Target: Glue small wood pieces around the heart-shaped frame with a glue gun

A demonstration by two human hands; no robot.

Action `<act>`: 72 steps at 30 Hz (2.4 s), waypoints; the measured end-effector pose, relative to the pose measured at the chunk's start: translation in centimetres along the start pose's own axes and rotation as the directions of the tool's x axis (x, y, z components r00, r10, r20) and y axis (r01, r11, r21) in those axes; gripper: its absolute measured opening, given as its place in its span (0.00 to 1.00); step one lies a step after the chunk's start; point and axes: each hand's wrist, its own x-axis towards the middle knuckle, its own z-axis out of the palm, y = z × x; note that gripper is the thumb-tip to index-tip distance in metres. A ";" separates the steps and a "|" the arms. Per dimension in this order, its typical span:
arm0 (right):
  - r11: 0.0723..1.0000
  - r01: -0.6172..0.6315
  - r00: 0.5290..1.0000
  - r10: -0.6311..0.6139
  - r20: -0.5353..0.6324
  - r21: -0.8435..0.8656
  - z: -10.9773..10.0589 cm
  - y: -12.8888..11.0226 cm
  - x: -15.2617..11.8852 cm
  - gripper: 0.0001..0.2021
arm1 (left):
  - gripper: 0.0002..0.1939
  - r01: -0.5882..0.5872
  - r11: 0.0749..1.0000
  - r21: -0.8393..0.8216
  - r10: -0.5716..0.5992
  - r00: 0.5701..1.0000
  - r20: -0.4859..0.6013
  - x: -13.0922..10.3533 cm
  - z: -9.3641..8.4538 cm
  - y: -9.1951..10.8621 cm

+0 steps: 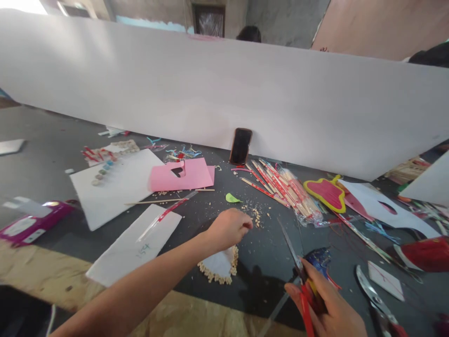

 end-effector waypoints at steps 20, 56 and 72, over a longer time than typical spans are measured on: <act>0.993 0.111 0.986 -0.107 0.125 -0.027 0.3 2.1 -1.6 0.22 | 0.15 -0.161 0.938 0.306 0.127 0.983 0.129 6.7 2.2 -0.4; 0.956 0.283 0.947 -0.265 0.179 -0.081 2.3 -1.5 0.0 0.22 | 0.24 0.056 0.308 -0.950 -0.120 0.993 0.020 -3.6 -1.7 1.7; 0.895 0.427 0.900 -0.408 0.155 -0.125 2.7 -1.8 -0.4 0.21 | 0.28 0.078 0.376 -0.923 -0.125 0.992 0.033 -4.2 -0.5 1.0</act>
